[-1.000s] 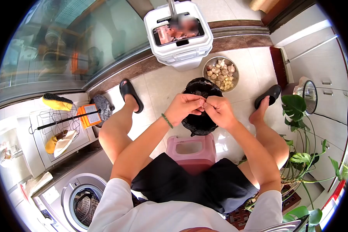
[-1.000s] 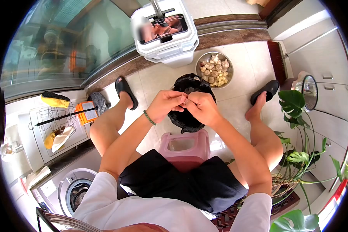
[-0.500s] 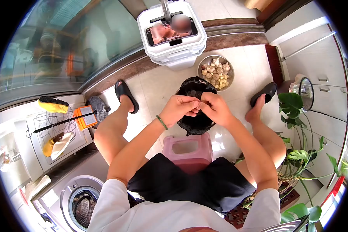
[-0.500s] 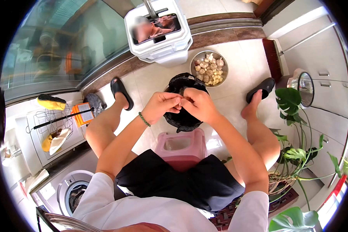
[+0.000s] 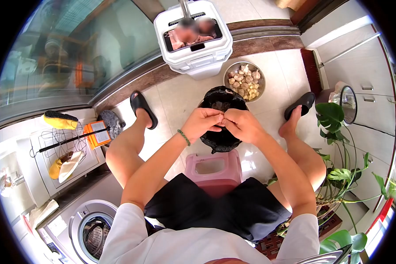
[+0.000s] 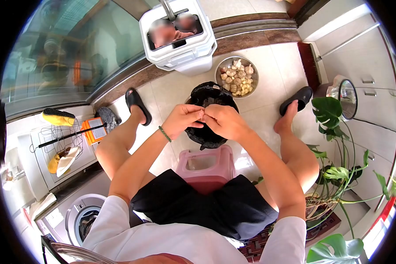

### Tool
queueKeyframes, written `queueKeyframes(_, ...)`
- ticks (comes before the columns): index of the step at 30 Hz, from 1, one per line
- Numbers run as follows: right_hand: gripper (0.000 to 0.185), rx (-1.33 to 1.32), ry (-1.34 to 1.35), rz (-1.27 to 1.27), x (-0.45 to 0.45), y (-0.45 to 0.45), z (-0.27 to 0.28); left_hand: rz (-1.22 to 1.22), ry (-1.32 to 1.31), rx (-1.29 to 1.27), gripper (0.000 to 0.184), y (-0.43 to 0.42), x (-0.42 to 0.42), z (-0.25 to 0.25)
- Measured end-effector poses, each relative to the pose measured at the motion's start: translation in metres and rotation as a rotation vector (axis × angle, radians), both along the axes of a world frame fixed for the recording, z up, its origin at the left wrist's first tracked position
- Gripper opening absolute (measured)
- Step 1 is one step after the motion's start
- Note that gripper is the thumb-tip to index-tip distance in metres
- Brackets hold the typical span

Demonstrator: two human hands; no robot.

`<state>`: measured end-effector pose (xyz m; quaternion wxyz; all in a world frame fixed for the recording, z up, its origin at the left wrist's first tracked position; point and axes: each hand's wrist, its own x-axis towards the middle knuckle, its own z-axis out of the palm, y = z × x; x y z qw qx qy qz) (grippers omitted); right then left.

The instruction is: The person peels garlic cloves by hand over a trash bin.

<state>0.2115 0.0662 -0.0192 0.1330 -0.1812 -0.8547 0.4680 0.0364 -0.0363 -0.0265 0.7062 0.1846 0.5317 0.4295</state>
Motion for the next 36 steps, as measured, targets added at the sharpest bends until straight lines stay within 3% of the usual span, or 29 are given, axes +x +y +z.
queueKeyframes(6,0.012,-0.230,0.064,-0.135,-0.003,-0.014,-0.005,0.151,-0.068,-0.030,0.032,-0.012,0.013,-0.012)
queueKeyframes(14,0.013,-0.232,0.046,-0.167,-0.002,-0.020,-0.008,0.314,-0.043,-0.083,0.022,-0.015,0.027,-0.002)
queueKeyframes(27,0.011,-0.143,0.151,-0.250,-0.007,-0.020,-0.009,0.327,-0.091,-0.061,0.028,-0.011,0.026,0.006)
queueKeyframes(30,0.010,-0.120,0.275,-0.305,-0.012,-0.019,-0.004,0.362,-0.160,0.092,0.030,-0.008,0.024,0.017)
queueKeyframes(36,0.006,-0.071,0.268,-0.271,-0.014,-0.014,0.005,0.339,-0.173,0.166,0.031,-0.008,0.011,0.023)
